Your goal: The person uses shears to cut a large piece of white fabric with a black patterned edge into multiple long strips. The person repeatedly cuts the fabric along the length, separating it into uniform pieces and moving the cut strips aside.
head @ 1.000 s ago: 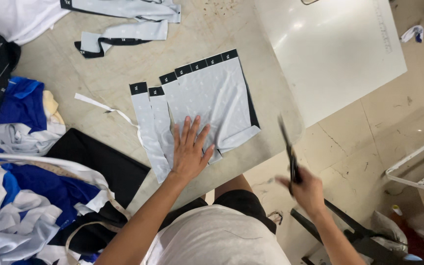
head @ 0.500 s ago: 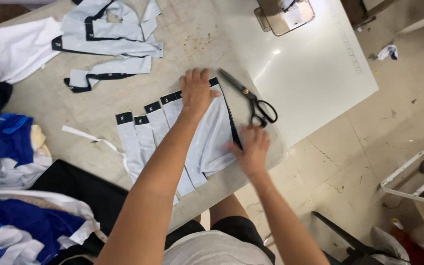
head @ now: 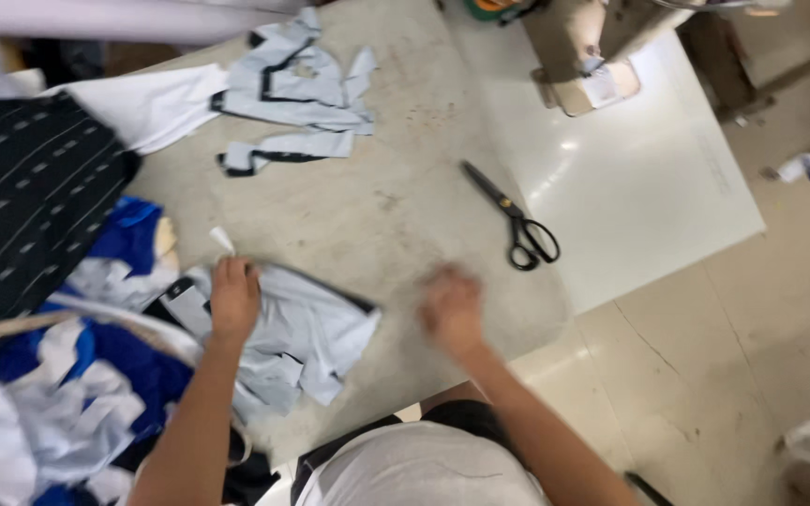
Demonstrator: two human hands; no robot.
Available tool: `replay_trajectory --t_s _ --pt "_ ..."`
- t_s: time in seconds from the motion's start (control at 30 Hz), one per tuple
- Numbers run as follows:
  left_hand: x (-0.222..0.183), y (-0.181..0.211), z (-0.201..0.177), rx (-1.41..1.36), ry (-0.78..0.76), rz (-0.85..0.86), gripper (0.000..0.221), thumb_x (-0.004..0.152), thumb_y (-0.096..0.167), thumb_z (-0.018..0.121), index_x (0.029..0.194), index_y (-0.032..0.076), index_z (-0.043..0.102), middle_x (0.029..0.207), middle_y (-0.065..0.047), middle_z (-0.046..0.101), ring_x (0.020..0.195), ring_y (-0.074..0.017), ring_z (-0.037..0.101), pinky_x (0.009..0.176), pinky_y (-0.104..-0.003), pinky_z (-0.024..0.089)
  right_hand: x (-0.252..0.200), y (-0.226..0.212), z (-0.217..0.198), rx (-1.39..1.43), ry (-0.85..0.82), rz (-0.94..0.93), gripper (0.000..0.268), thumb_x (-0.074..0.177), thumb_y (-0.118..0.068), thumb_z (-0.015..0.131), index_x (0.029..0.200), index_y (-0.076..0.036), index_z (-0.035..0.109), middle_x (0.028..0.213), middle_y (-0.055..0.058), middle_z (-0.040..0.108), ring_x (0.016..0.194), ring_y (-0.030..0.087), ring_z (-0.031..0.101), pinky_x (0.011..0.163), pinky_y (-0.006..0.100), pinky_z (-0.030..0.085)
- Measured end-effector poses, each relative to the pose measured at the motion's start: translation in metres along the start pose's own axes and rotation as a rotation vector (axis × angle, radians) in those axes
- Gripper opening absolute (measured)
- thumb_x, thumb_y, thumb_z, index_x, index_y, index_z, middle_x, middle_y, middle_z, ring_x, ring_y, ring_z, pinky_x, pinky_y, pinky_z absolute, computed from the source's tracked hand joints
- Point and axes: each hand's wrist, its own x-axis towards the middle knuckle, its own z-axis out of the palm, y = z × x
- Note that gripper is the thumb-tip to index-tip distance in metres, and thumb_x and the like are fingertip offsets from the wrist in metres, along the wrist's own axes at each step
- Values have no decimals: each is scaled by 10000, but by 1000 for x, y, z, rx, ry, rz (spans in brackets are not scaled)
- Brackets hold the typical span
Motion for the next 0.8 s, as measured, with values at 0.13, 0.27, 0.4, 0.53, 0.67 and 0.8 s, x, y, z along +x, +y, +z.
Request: replay_trajectory --t_s 0.13,0.27,0.4,0.53,0.67,0.8 --pt "45 48 -61 -111 -10 -74 214 937 206 757 1041 63 636 929 -182 670 959 -434 670 891 -519 523 26 85 -54 -333 -7 341 689 927 -470 710 1505 -142 530 1545 265 462 1406 503 425 1055 705 327" --pt "83 155 -143 -500 -76 43 140 890 122 768 1010 136 697 946 -97 757 961 -338 731 894 -440 558 22 109 -53 -366 -259 407 627 916 -501 659 1480 -239 576 1670 149 377 1506 494 310 1095 734 236" --pt "106 224 -185 -615 -58 212 69 901 162 786 941 132 738 839 -69 712 826 -271 716 812 -387 568 50 36 -78 -51 63 73 842 752 -637 795 1348 -65 633 1438 273 533 1278 481 571 959 608 475" --pt "119 290 -227 -639 -130 365 85 878 121 787 924 80 727 826 -120 682 807 -332 694 786 -428 562 144 -73 -162 564 237 -171 1130 637 -534 919 1507 6 440 1482 275 514 1396 521 451 1159 610 348" --pt "130 320 -265 -654 -75 407 113 860 95 805 931 63 723 826 -126 689 800 -333 703 759 -410 561 184 -88 -193 962 18 104 643 590 -213 1012 1129 -144 670 976 -2 729 923 173 667 882 341 515" --pt "131 325 -323 -731 74 214 145 846 69 815 970 120 759 874 -60 742 858 -180 709 817 -316 550 180 -57 -218 1099 -171 171 273 664 -102 965 765 -92 711 643 -41 627 637 64 553 605 228 445"
